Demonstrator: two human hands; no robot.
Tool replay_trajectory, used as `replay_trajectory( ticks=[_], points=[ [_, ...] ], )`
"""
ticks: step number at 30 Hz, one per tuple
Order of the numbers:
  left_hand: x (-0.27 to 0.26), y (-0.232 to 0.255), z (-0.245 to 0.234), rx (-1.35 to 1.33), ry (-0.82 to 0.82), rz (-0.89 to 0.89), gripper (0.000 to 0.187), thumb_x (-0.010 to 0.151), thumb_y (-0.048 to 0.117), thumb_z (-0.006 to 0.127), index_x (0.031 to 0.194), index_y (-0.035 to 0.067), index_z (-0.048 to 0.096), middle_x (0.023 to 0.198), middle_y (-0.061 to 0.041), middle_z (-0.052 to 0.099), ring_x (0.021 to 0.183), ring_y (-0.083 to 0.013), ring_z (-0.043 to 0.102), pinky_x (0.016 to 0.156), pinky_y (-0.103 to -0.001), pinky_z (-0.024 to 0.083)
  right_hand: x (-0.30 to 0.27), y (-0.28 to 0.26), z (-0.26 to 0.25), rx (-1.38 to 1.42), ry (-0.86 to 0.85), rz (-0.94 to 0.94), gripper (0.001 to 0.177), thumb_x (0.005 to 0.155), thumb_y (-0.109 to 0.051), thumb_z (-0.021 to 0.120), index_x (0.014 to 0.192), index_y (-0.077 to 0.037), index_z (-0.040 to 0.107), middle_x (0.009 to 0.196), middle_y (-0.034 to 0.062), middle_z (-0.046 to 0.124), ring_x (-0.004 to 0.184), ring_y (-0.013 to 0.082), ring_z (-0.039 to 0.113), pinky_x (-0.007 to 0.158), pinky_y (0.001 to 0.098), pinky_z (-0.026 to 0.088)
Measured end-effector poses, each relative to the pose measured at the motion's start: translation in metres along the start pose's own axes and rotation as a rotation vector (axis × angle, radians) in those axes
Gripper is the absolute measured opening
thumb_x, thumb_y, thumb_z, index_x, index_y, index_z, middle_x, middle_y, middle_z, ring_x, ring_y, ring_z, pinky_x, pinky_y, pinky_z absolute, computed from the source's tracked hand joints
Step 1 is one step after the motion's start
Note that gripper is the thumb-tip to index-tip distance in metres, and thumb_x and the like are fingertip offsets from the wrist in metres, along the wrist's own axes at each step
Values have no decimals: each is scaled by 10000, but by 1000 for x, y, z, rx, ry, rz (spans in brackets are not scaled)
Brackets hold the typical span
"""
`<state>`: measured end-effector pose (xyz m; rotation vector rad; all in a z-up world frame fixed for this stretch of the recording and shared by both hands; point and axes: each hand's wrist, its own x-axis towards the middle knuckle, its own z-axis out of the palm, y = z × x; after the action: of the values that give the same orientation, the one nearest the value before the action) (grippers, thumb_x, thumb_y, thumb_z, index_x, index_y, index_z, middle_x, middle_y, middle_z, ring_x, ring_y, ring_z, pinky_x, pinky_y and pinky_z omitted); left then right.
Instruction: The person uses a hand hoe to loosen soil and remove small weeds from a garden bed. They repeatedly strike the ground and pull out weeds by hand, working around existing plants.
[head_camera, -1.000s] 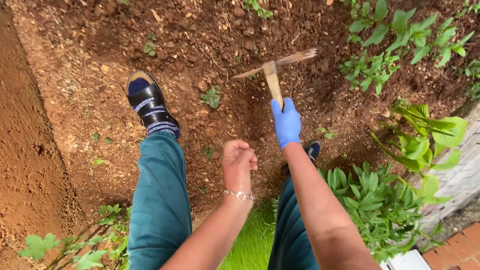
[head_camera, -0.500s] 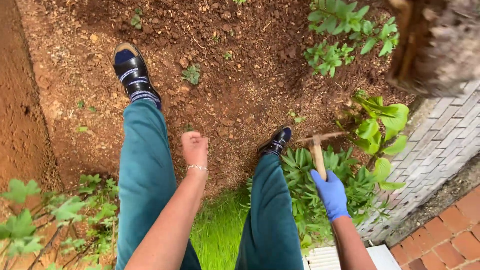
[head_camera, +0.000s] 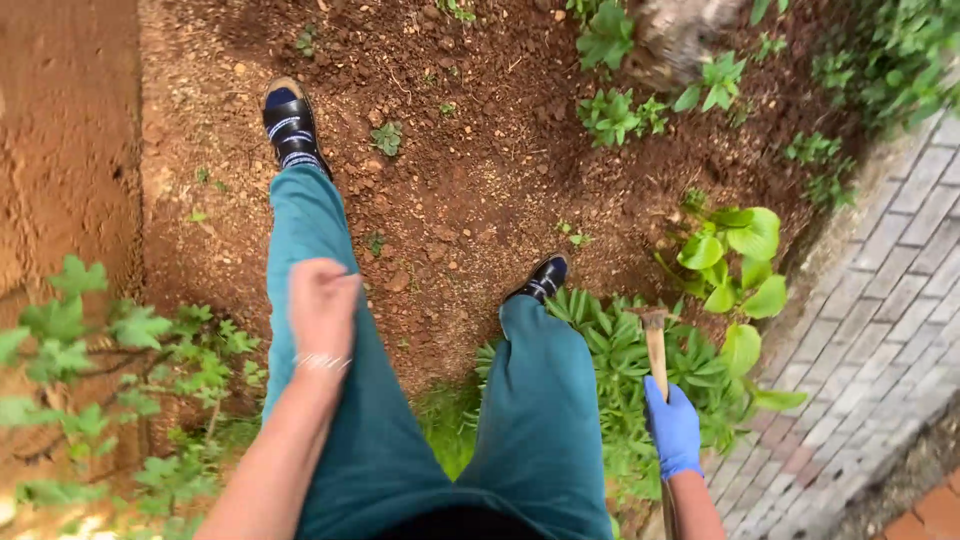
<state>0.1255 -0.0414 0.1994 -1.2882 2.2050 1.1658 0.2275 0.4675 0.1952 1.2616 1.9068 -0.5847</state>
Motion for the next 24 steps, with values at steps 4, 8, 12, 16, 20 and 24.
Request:
replay_trajectory(
  ticks=[4,8,12,16,20,24],
  points=[
    [-141,-43,-62,-213,416,180,195,963,-85,619,996,63,496,943,-84,463,785,-157,524,704,-272,483,21,39,-54,-83,-53,-32,415,949,-421,660,736,-100,504,563,75,474,468,189,417,446,384,377],
    [-199,-58,-33,-287,370,41,211,1036,-77,600,1075,69,453,971,-118,525,666,-160,561,598,-248,475,9,52,-108,-372,-42,18,422,925,-529,630,961,-108,629,664,100,609,579,232,547,579,417,462],
    [-223,-26,19,-237,277,14,188,965,-50,617,1023,84,499,1049,-103,505,691,-157,574,649,-247,509,46,124,-102,-263,-7,9,404,982,-457,611,883,-67,571,649,124,577,521,254,544,511,435,455],
    [-247,-80,74,-360,53,-143,187,941,71,691,1031,110,531,896,-76,601,653,-139,594,559,-249,500,39,128,-79,-11,-22,-2,465,1020,-498,573,782,-105,502,588,88,526,430,195,448,388,359,381],
    [-240,-112,116,-303,-167,-341,138,986,102,671,1015,98,536,795,-70,602,615,-151,589,529,-261,488,6,99,-54,145,2,-31,359,984,-330,643,775,-126,434,582,32,410,446,148,392,377,328,334],
    [-250,-158,139,-334,-209,-309,201,956,178,695,878,122,518,675,-56,526,498,-132,535,460,-278,453,-13,86,-32,313,-87,-37,300,1022,-332,601,823,-136,493,589,19,430,440,122,367,384,292,293]
  ],
)
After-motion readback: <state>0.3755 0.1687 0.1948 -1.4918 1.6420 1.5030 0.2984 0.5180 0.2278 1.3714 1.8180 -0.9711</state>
